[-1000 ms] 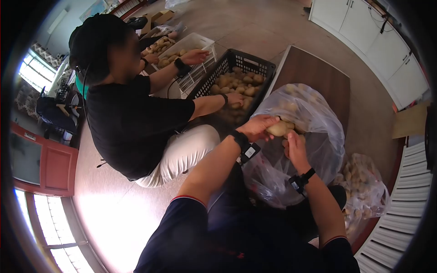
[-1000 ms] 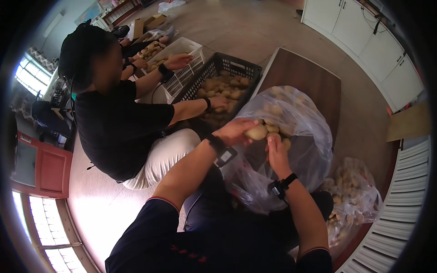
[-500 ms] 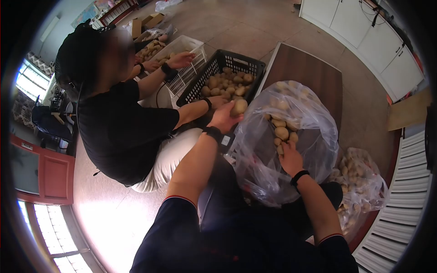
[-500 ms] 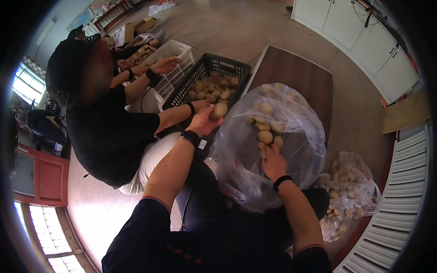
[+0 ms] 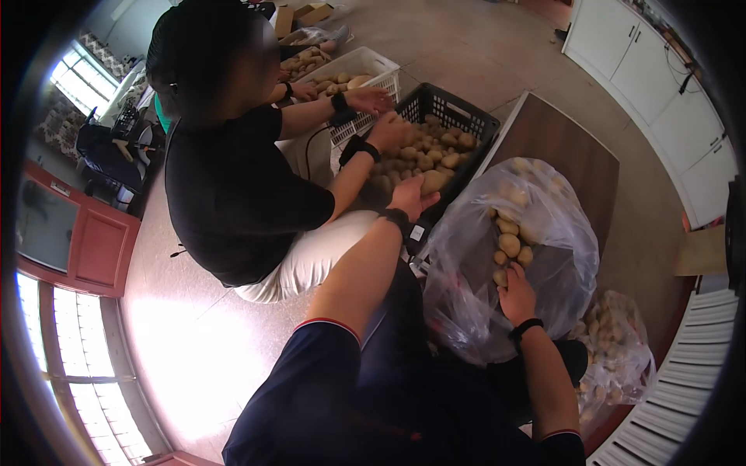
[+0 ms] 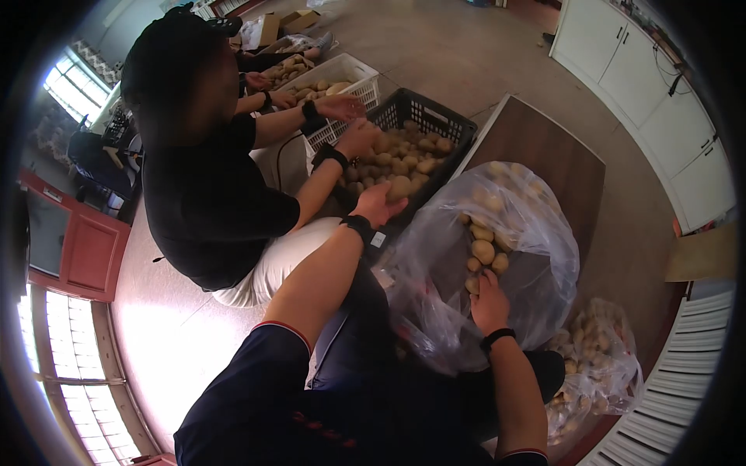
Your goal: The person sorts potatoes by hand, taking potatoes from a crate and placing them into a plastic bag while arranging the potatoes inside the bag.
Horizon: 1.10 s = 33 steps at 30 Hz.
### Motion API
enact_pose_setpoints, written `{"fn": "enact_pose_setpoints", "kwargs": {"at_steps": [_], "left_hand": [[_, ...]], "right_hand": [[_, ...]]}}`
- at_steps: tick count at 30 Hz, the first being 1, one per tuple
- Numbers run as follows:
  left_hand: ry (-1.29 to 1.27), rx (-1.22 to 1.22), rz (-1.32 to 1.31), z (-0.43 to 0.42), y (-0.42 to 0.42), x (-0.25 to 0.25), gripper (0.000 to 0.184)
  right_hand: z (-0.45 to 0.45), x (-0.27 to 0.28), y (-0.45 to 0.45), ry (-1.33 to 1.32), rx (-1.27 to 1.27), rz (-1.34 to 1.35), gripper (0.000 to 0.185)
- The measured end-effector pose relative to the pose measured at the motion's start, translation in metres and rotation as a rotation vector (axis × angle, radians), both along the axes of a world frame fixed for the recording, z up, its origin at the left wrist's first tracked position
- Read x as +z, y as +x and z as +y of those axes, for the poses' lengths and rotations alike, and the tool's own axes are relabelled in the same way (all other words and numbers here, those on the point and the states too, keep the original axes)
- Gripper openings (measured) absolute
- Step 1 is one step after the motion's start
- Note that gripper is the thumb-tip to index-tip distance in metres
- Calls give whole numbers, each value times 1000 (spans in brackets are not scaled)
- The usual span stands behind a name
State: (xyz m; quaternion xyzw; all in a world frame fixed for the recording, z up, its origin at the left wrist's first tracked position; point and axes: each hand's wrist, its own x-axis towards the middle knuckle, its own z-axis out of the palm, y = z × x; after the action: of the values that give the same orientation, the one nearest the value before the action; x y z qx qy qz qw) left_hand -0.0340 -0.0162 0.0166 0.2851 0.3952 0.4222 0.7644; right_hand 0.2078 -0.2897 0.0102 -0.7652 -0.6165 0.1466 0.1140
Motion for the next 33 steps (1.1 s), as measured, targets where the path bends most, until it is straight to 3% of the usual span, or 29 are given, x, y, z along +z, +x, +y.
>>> {"fn": "enact_pose_setpoints", "kwargs": {"at_steps": [2,6,8,10,14,16,18,20,22,26,28,31,33], "left_hand": [[-108,1,-54,6,0,-9,33],[-77,26,-72,12,-6,-25,35],[1070,-201,1312,4,-16,-11,39],[995,-169,1227,1,-15,-5,40],[1037,-164,1333,5,-17,-4,41],[1285,-464,1548,8,-21,2,30],[1132,-428,1388,7,-17,-2,28],[258,-107,439,10,-1,-13,28],[-115,71,145,4,13,-1,28],[-32,-185,254,-17,25,32,30],[29,-397,313,-27,33,42,35],[93,-576,392,-44,46,60,38],[115,-707,435,-54,53,70,41]], "right_hand": [[0,4,0,17,-9,3,42],[0,5,-6,77,-70,83,42],[-4,0,-7,132,-86,120,42],[-4,-3,-11,212,-82,183,43],[-7,6,-16,133,-135,312,44],[-7,9,-19,117,-154,362,47],[-7,7,-20,165,-154,378,44],[-9,1,-19,214,-150,391,42],[-8,-7,-17,190,-193,514,43],[-1,-1,-16,220,-169,471,42],[10,5,-17,45,-361,979,40],[28,14,-16,49,-293,1112,40],[40,31,-21,31,-272,1063,39]]}}
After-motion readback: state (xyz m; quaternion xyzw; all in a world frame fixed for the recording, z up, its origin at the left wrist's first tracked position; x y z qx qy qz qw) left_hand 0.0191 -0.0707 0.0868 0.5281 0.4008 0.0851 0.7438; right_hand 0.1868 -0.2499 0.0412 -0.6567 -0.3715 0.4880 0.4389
